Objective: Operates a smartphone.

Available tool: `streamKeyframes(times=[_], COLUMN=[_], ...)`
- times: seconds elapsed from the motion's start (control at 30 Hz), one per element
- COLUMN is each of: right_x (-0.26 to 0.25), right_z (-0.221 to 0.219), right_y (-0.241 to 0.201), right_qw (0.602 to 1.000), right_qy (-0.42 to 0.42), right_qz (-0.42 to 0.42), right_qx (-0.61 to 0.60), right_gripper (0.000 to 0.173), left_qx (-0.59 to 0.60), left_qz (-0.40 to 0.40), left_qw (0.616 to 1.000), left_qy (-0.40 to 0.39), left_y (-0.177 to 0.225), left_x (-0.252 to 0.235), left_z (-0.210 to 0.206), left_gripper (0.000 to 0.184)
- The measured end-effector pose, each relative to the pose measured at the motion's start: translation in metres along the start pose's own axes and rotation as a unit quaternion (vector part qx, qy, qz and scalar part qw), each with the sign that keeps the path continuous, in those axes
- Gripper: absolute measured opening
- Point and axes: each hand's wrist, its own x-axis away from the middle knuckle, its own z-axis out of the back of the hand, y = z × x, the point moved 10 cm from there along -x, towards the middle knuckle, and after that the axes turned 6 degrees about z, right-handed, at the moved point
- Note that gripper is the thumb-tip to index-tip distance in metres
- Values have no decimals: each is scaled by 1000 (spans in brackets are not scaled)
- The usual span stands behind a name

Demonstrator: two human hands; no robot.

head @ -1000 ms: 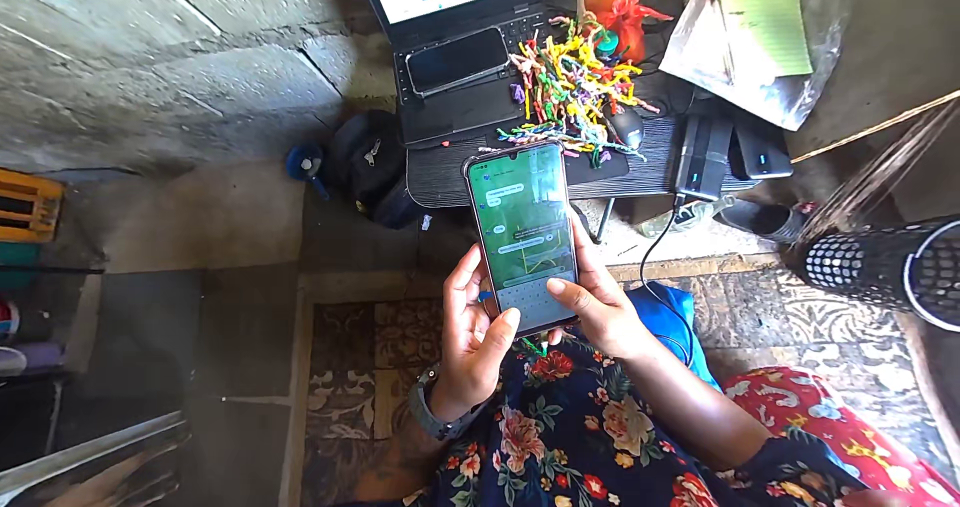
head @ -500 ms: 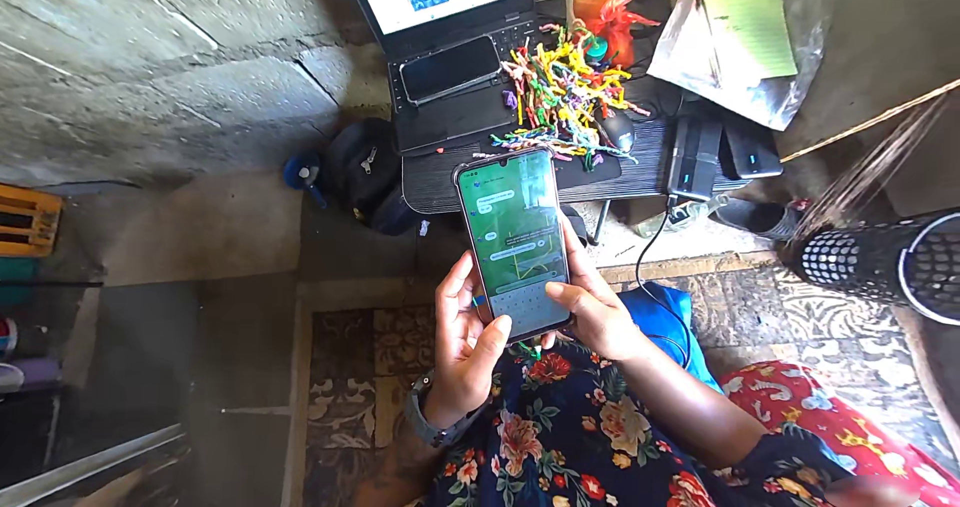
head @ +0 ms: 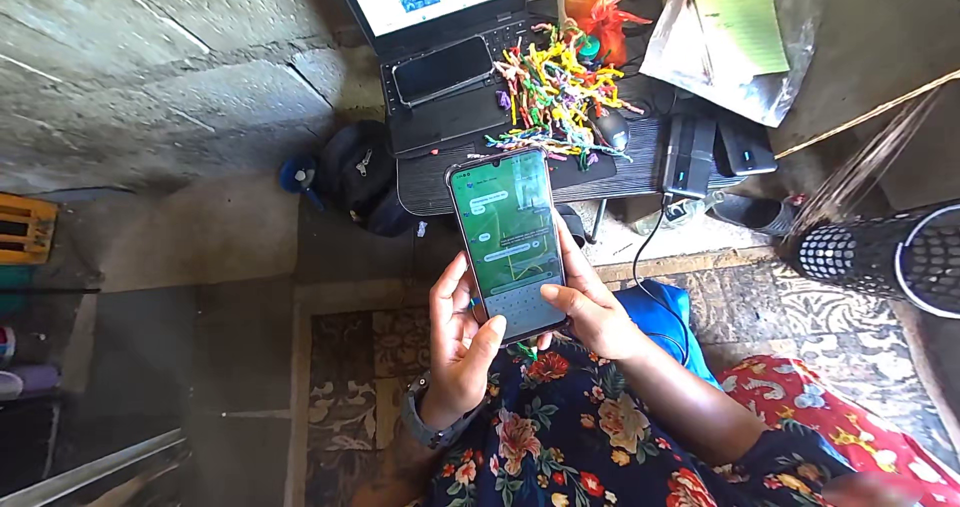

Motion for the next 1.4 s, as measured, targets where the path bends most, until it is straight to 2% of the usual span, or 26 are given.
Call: streamKeyframes(times=[0.17,0.27,0.33,0.4,0.47,0.53,0.63,0.73,0.8,0.87,0.93,1.07,1.17,1.3,1.4], right_x=[0,1,0,0,-1,-2,-1,-2,-3,-3,-2,-1,-2,-1,0], right_z=[-2,-5,-4,-1,4,7,8,12,9,0,-5,-1,2,-2,0], right_y=[0,-2,-1,1,4,4,-2,-6,-4,-2,0,3,5,3,3], right_qw=[1000,998,999,999,999,999,996,982,989,997,997,999,999,999,999], right_qy=[-22,-41,-41,-36,-3,16,61,128,91,5,-39,-19,8,-34,-25], right_qz=[11,21,16,12,4,11,30,27,35,40,31,12,8,17,8], right_qx=[4,39,31,-11,-41,-35,52,135,110,70,52,34,38,24,31], right_gripper=[83,100,98,86,72,70,90,94,97,104,106,90,76,92,93], left_qx=[12,8,6,11,11,-10,-37,-32,-32,-36,-21,-3,-23,-32,-7], left_qz=[16,15,13,9,4,-1,-6,-10,-7,2,3,-2,-6,2,12], left_qw=[1000,1000,1000,1000,1000,1000,999,999,999,999,999,1000,999,999,1000], left_qy=[6,5,3,-2,-8,3,15,-3,9,31,29,9,25,34,22], left_y=[-3,-3,-3,-3,-2,-2,-3,-3,-3,-4,-4,-4,-4,-5,-8], left_x=[0,0,-1,-1,-2,-2,-2,-1,-1,-1,-1,0,0,-2,-2], left_z=[1,2,3,2,-1,-2,-4,-9,-5,4,7,3,1,4,6], left_gripper=[71,71,68,68,68,65,64,69,66,63,64,70,72,66,64])
